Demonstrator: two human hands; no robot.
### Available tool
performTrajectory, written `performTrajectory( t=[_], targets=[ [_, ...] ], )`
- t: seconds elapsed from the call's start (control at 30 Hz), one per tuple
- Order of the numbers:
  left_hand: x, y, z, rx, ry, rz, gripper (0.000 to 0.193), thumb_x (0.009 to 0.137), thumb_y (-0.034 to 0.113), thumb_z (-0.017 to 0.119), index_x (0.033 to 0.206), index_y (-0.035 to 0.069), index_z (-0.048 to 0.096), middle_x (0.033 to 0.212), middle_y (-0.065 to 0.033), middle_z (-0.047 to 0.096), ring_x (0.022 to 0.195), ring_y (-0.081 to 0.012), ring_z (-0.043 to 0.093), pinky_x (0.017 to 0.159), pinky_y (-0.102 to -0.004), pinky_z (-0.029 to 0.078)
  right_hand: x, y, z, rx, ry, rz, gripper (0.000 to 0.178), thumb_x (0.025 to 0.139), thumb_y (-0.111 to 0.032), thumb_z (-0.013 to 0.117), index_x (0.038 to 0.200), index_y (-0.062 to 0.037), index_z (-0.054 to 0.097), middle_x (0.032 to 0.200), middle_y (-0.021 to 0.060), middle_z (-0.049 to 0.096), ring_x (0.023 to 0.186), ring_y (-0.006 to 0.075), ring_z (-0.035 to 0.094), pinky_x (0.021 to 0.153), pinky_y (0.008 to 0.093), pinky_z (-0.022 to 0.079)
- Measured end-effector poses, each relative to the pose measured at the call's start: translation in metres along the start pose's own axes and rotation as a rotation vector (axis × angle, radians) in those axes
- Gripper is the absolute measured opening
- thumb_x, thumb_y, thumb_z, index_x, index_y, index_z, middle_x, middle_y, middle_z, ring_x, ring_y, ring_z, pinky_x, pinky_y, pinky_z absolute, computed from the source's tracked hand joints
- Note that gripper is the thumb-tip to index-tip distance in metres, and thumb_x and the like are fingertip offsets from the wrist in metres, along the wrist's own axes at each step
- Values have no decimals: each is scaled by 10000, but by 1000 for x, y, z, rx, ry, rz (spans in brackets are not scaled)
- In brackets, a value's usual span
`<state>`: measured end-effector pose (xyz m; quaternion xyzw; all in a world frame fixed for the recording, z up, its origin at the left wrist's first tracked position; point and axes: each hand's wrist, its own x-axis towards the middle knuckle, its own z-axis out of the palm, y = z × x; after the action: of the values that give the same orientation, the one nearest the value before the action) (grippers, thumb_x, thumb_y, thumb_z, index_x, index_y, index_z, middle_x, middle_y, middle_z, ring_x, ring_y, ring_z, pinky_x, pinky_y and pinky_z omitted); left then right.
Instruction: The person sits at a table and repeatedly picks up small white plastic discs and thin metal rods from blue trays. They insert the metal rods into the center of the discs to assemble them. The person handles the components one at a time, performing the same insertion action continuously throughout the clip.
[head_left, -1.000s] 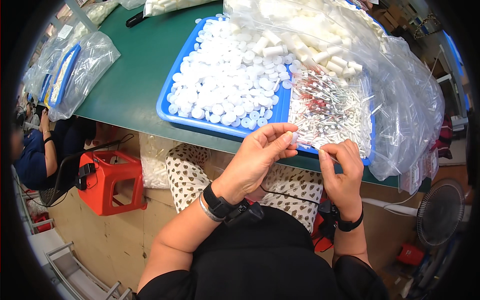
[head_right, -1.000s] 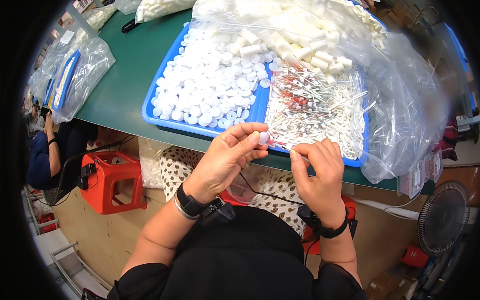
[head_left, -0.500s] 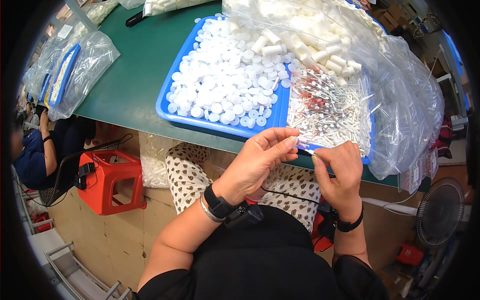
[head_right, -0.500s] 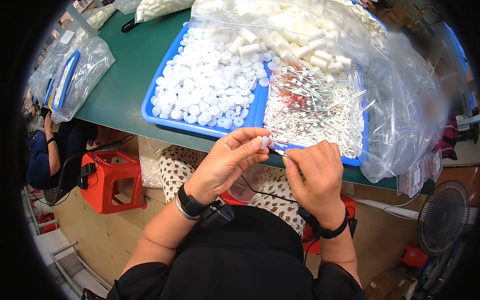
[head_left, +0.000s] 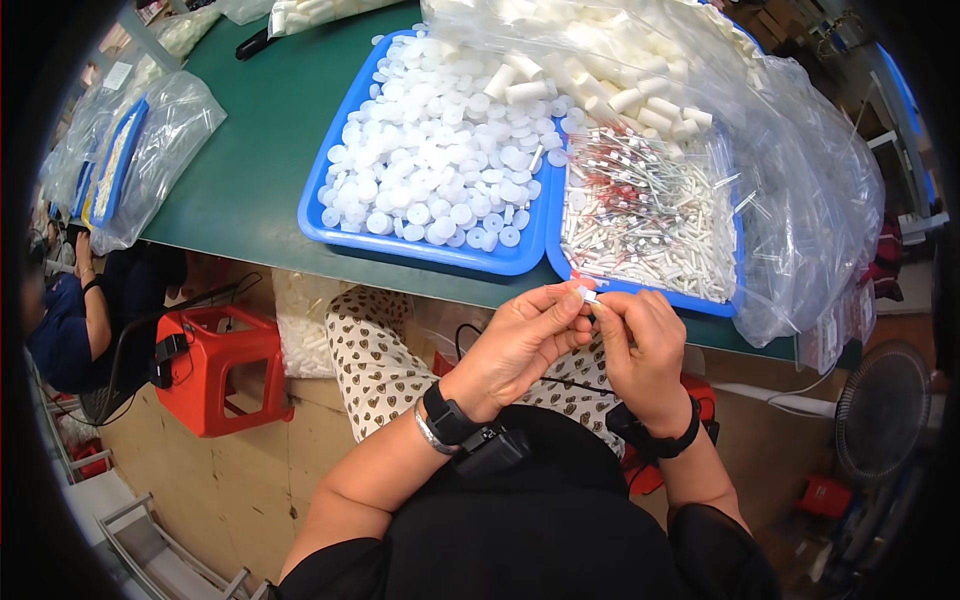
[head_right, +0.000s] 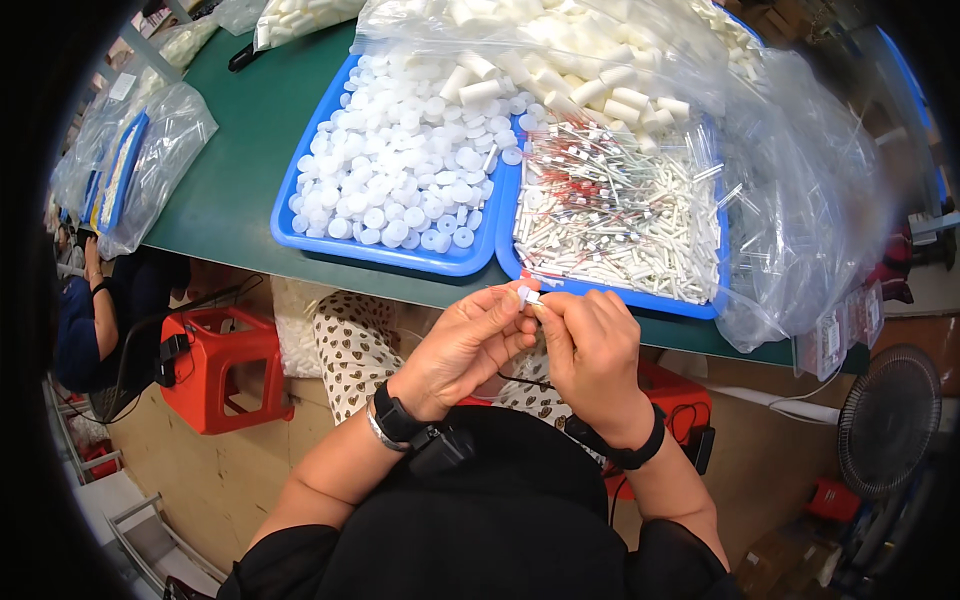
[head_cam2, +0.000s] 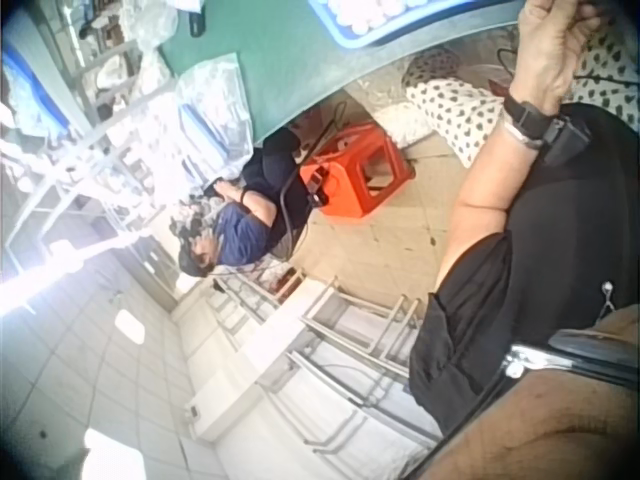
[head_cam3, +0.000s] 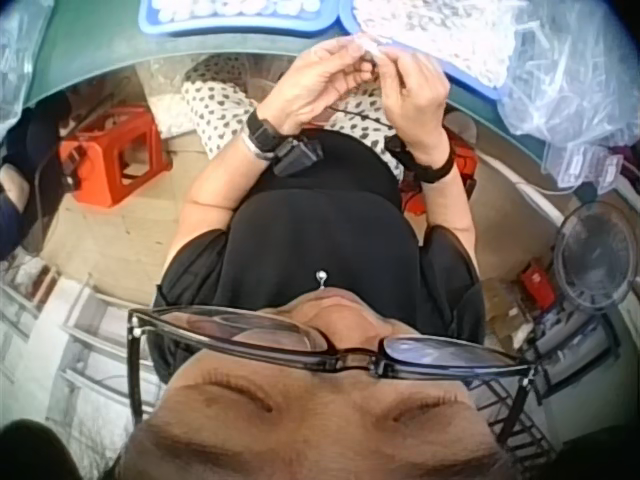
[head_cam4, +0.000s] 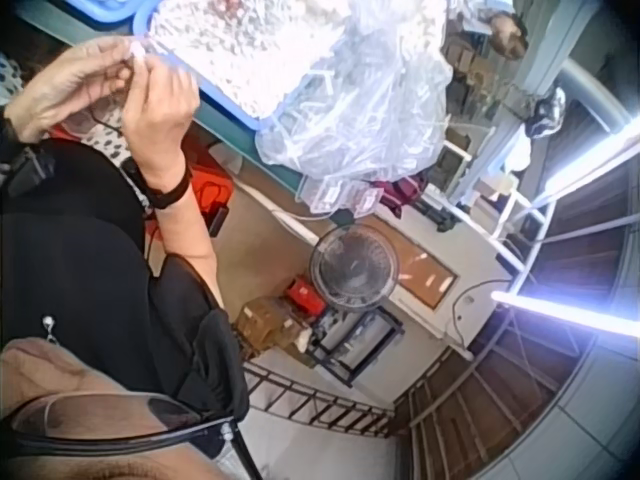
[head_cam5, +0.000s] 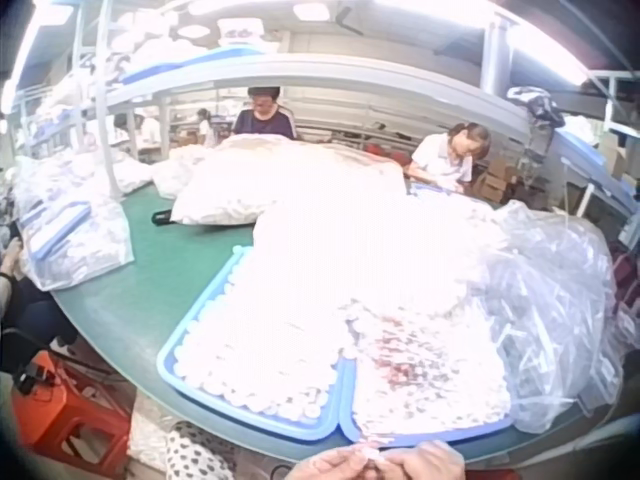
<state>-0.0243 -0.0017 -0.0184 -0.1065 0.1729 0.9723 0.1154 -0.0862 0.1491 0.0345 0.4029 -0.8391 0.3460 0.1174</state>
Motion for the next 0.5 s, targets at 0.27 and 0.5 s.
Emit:
performTrajectory(
  t=[0.27, 0.5],
  targets=[
    [-2, -8, 16, 194, 137, 120, 356, 986, 129, 613, 1292, -45, 563, 968, -43, 660, 850, -95, 634, 815, -238, 538, -5, 3, -6, 89, -70, 84, 64, 842, -38, 706, 851, -18, 647, 676, 75, 598, 587, 244, 546, 570, 361, 404],
    [-3, -5, 6, 123, 51, 58, 362, 1008, 152, 577, 1313, -39, 539, 972, -54, 659, 846, -101, 638, 812, -252, 546, -2, 6, -14, 54, -154, 45, 59, 852, -83, 711, 865, -46, 668, 681, 82, 607, 599, 259, 566, 580, 372, 420]
  ],
)
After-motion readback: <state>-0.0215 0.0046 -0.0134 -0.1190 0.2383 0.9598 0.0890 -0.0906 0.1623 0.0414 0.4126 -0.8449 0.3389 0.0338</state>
